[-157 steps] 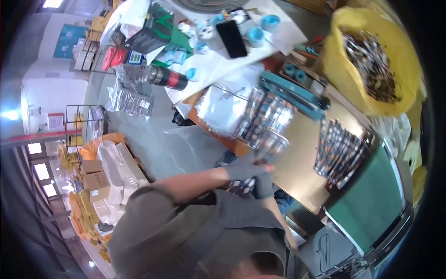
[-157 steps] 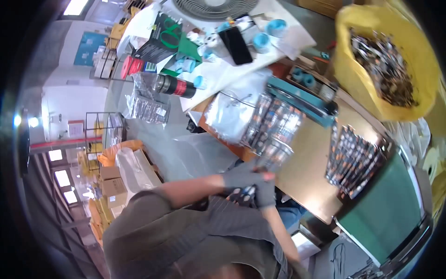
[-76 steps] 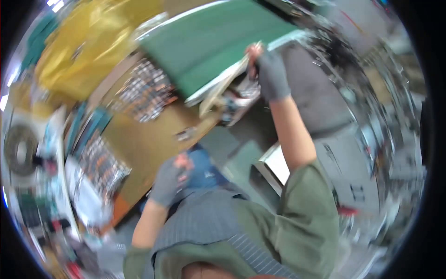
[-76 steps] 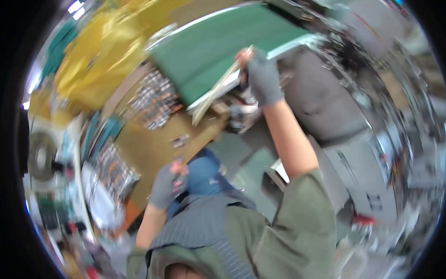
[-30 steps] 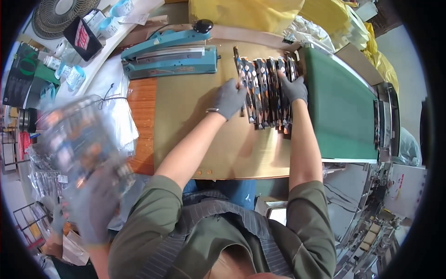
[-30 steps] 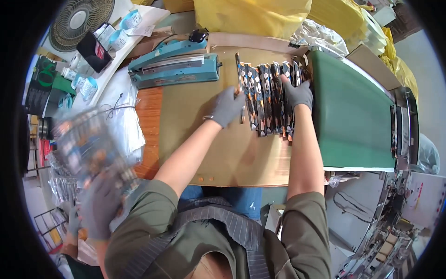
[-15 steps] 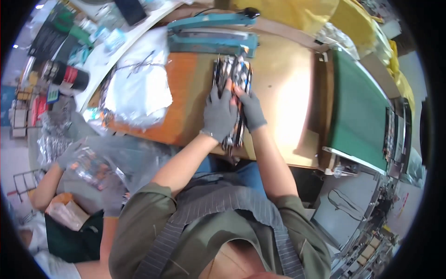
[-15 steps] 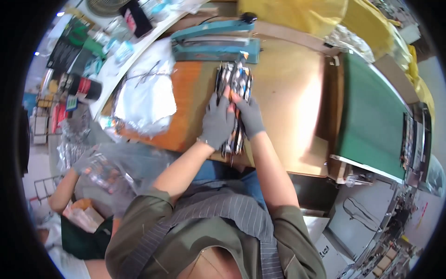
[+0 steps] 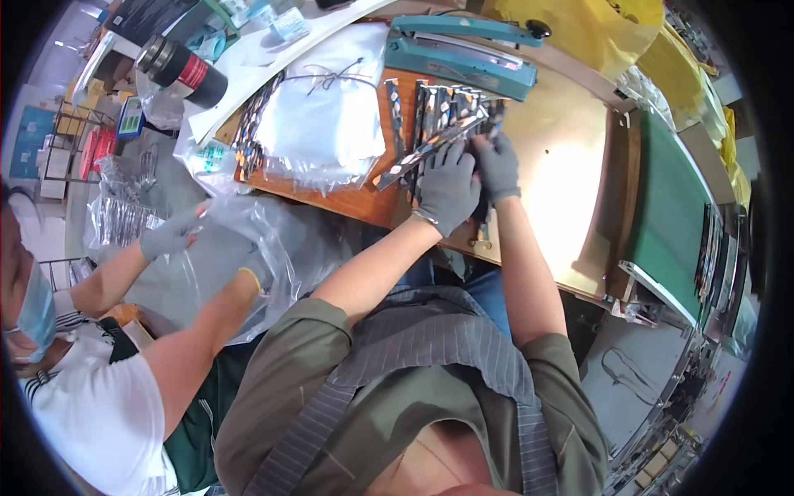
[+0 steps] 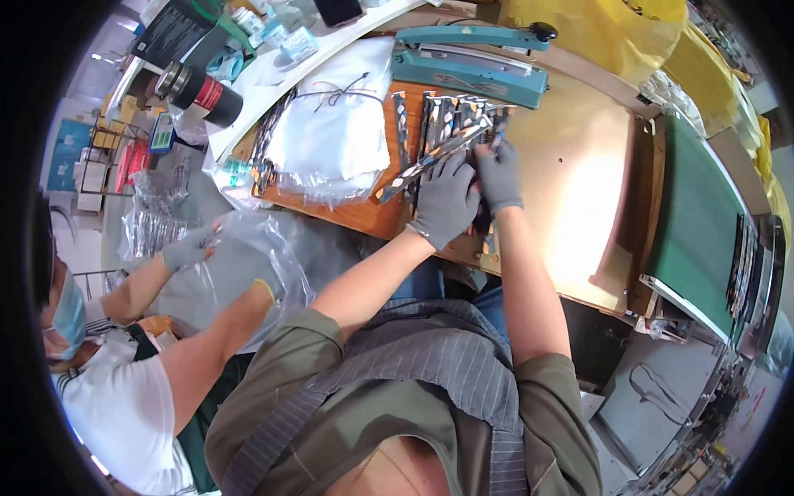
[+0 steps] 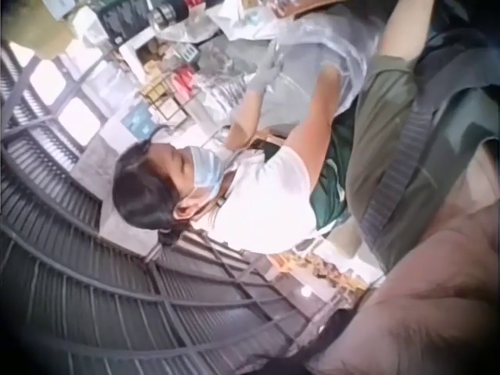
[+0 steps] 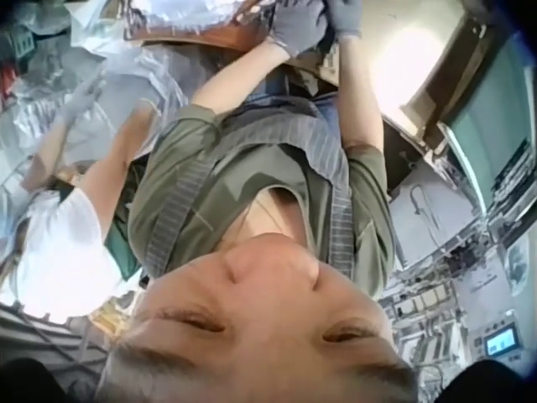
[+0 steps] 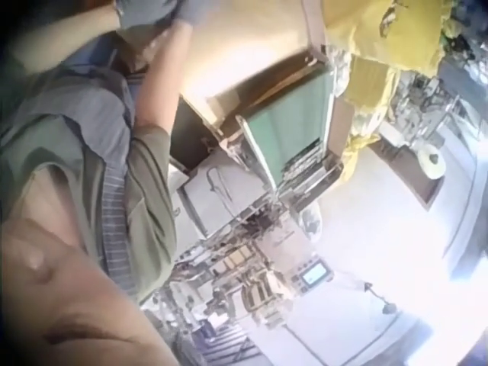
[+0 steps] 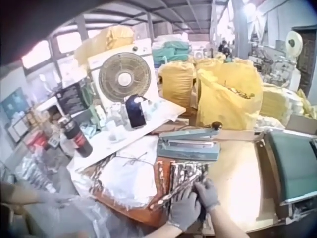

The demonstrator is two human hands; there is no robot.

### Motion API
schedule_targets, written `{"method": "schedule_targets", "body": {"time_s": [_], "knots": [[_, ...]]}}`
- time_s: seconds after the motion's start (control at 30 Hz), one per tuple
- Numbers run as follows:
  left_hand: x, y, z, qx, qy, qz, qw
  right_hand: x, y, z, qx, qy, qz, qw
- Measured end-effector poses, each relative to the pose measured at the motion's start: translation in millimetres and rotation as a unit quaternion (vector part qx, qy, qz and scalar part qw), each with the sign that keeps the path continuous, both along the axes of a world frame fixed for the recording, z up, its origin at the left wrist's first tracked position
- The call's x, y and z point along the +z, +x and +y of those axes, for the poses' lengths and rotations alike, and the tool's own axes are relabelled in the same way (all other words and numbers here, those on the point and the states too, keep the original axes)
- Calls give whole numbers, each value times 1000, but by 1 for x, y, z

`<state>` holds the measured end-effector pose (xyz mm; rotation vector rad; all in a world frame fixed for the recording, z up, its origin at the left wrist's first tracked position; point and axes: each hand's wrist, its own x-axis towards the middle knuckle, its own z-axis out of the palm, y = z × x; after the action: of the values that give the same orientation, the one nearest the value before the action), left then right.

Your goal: Packing sets of makeup brushes into silver foil sleeves and then into larger plastic bags at a warehouse workstation.

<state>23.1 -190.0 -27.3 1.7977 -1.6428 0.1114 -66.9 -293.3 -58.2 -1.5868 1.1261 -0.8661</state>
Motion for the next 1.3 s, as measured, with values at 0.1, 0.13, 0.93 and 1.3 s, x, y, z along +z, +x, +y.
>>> {"method": "schedule_targets", "body": {"time_s": [0.1,0.13,0.93,1.3], "knots": [[3,41,-4,58,-5,210,976,-4,-22,-11,-85,78,-9,993],[5,55,-7,146,-3,263,954,-29,-40,-27,-77,104,-50,990],[-4,137,-2,38,294,307,905,-46,-63,-23,-10,302,-322,897],[14,148,19,75,211,186,957,-43,-61,-24,-14,320,-358,877]]}}
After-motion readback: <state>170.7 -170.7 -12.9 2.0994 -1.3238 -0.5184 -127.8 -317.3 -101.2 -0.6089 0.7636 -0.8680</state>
